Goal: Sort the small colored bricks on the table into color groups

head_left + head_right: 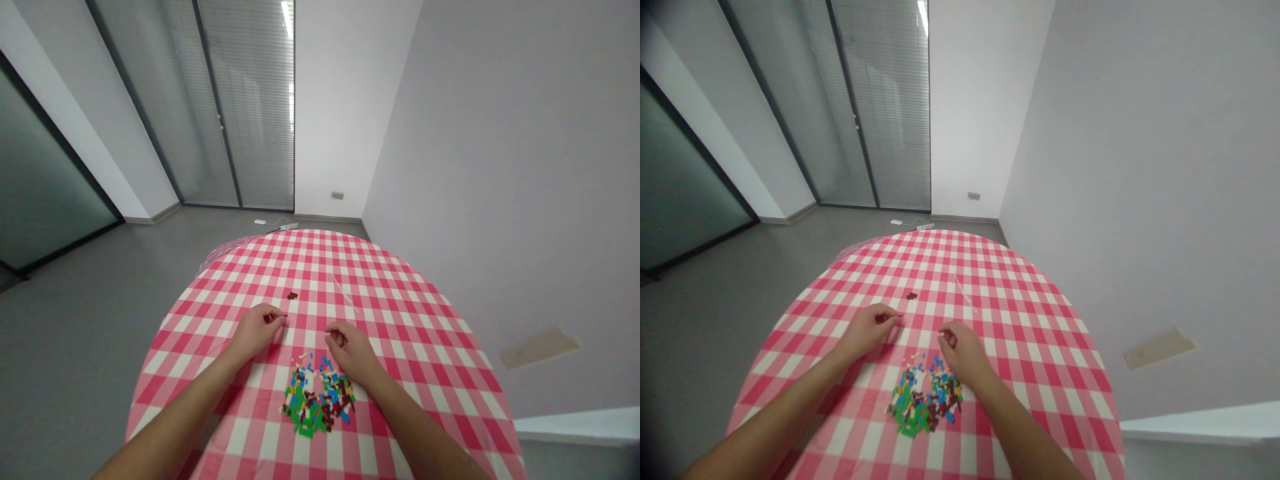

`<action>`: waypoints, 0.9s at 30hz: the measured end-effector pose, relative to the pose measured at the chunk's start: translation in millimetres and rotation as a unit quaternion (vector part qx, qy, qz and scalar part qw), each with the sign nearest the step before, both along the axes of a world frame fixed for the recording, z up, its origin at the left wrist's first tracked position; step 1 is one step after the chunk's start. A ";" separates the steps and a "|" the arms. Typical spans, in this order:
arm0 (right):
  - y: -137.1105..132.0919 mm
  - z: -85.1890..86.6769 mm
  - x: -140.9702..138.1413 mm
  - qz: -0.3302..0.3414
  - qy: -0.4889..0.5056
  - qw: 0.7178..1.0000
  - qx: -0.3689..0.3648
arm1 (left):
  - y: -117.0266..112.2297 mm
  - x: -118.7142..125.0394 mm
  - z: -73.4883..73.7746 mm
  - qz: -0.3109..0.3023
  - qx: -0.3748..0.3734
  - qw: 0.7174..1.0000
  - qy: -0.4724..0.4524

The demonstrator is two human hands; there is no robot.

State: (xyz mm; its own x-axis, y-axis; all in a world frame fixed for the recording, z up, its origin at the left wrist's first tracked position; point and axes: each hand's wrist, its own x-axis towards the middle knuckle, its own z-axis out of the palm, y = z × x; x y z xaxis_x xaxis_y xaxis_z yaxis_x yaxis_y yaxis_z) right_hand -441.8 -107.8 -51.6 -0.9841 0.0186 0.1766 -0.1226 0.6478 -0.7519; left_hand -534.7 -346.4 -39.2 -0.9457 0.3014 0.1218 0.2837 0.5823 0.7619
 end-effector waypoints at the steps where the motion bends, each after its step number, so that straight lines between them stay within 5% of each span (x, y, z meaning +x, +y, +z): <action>1: -0.3 0.3 0.3 0.000 0.000 1.000 -0.001 | -1.7 -3.8 0.2 0.005 -0.007 1.000 0.006; 11: 0.7 0.9 -0.7 -0.003 -0.008 1.000 -0.007 | 12.6 -42.8 0.8 0.049 -0.111 0.992 0.039; 27: 0.7 3.3 -0.9 -0.001 -0.018 1.000 -0.005 | 22.4 -45.9 3.8 0.087 -0.151 0.985 0.003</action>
State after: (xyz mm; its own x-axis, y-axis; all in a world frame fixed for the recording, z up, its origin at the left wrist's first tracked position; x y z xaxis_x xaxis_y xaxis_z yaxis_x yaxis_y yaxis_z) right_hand -442.8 -107.1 -48.3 -0.9896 0.0228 0.1417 -0.0944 0.6406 -0.7621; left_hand -580.5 -324.0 -35.5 -0.9858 0.1579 0.0578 0.1637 0.8228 0.5443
